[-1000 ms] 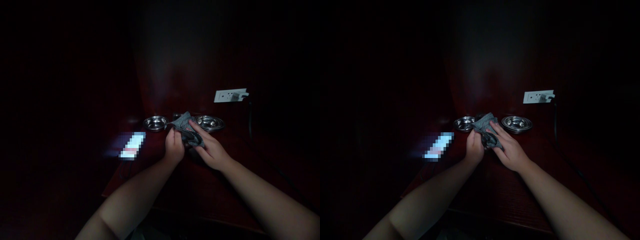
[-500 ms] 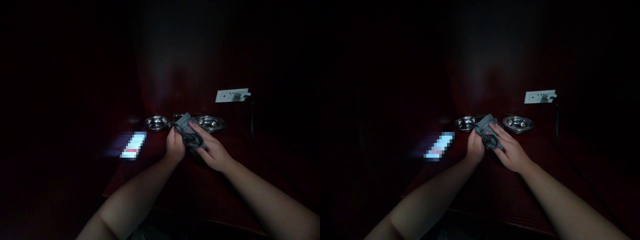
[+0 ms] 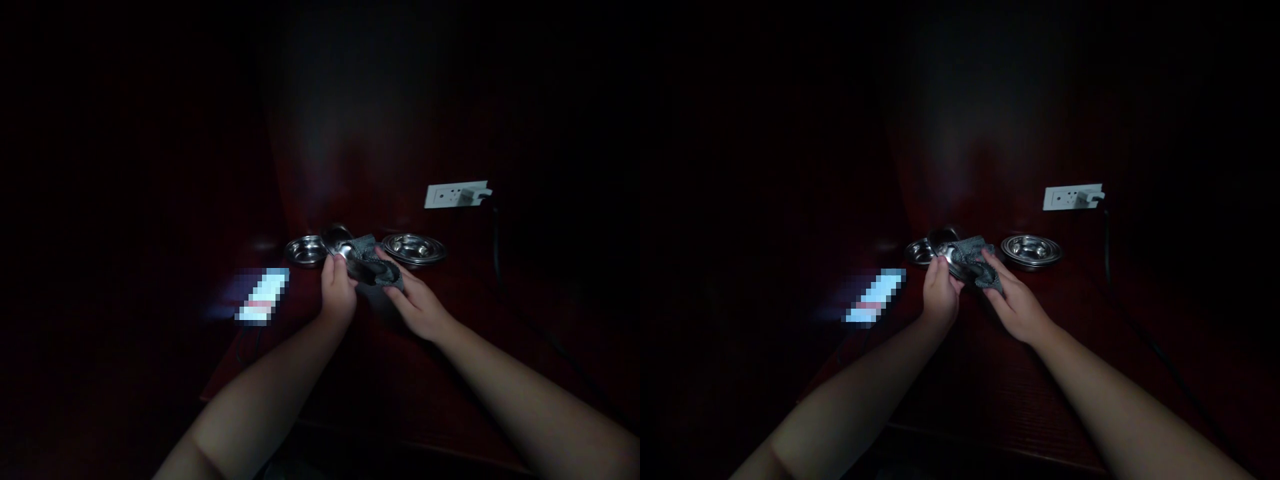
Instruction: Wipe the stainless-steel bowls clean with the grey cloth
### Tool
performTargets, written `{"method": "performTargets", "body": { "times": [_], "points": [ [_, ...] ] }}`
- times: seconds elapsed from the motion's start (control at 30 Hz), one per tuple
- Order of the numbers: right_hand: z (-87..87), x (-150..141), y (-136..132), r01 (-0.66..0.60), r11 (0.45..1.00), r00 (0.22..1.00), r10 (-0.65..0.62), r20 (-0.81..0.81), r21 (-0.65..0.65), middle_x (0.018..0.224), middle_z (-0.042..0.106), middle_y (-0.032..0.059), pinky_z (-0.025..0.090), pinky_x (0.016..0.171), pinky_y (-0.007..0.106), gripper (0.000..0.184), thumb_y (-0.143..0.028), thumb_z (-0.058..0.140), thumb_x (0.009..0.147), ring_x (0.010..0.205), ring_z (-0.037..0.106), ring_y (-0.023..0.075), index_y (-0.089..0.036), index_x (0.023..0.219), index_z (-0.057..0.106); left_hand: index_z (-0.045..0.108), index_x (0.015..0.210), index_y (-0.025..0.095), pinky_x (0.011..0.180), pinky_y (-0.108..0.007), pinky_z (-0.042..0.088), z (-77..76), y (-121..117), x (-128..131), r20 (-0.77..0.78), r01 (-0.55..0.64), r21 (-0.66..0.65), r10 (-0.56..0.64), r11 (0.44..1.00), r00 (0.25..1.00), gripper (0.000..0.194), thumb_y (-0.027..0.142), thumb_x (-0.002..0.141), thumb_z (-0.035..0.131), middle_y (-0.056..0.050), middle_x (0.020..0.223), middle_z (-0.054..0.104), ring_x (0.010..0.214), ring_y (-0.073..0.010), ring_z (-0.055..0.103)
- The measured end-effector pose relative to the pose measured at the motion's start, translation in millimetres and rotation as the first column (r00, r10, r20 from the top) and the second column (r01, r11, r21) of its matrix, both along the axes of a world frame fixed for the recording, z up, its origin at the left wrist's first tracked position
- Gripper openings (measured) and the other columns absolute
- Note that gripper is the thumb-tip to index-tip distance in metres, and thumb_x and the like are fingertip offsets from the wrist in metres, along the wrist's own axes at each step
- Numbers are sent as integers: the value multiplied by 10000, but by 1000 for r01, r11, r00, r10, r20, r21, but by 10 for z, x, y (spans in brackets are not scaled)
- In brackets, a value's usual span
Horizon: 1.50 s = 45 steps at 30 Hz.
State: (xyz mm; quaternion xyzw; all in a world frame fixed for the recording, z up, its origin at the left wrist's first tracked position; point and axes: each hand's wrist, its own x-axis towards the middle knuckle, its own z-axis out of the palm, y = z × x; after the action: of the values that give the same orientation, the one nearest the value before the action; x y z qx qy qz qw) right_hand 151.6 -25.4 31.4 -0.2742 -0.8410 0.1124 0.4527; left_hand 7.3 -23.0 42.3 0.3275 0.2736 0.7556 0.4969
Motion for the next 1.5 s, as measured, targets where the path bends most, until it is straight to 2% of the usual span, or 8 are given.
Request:
{"method": "performTargets", "body": {
  "times": [0.17,0.4,0.6,0.73,0.87,1.1,1.33,1.5],
  "points": [
    [-67,2,69,121,984,978,-141,-151,-134,1308,525,54,370,1025,449,408,-360,385,903,1176,503,254,-230,1273,498,617,958,187,747,-266,479,-47,33,-54,-38,-49,102,53,994,998,255,383,835,509,-55,934,660,880,-166,619],
    [-122,7,158,153,962,928,-218,-301,-226,1258,559,75,371,1008,451,409,-410,388,896,1153,513,252,-193,1206,544,626,786,168,654,-235,451,-35,-69,-60,-277,-218,60,227,974,934,286,416,835,493,-16,736,623,690,-130,571],
    [-92,1,119,194,975,931,-219,-293,-113,1400,420,64,284,1084,452,435,-352,370,909,1276,395,238,-209,1314,441,608,763,177,596,-221,428,-93,-10,-49,-211,-235,51,241,971,947,283,439,816,514,12,659,568,607,-103,530],
    [4,-21,-25,173,981,981,-163,-109,85,1502,222,40,176,1125,475,525,-278,390,898,1380,174,236,-220,1409,288,602,721,177,604,-228,427,-69,-9,-46,-190,-247,47,252,968,949,280,425,816,514,15,641,566,597,-103,529],
    [67,-38,-109,67,973,995,-82,57,222,1513,182,24,171,1113,518,564,-255,414,878,1392,92,260,-237,1420,261,640,802,172,759,-262,441,-24,-50,-33,-244,-253,75,264,964,933,266,391,835,493,-19,792,646,757,-134,591],
    [41,24,23,240,960,969,-228,-97,141,1500,227,31,208,1121,475,519,-288,361,907,1376,192,231,-232,1416,276,626,794,180,707,-258,443,-109,-53,-21,-221,-212,-3,206,977,953,255,412,815,520,-4,720,619,710,-135,581],
    [109,-5,-89,105,978,994,-108,2,181,1493,246,31,186,1117,505,527,-281,398,885,1382,153,260,-230,1403,314,635,794,171,738,-256,439,-43,-61,-27,-217,-231,49,236,972,947,245,370,834,498,-11,742,632,732,-139,582],
    [10,31,60,190,981,969,-181,-168,38,1438,363,64,236,1103,464,456,-333,361,908,1335,298,246,-213,1346,406,631,749,165,683,-239,435,-62,-69,-24,-279,-219,-7,208,976,937,247,364,831,511,-4,695,618,680,-126,569]
  ]
}}
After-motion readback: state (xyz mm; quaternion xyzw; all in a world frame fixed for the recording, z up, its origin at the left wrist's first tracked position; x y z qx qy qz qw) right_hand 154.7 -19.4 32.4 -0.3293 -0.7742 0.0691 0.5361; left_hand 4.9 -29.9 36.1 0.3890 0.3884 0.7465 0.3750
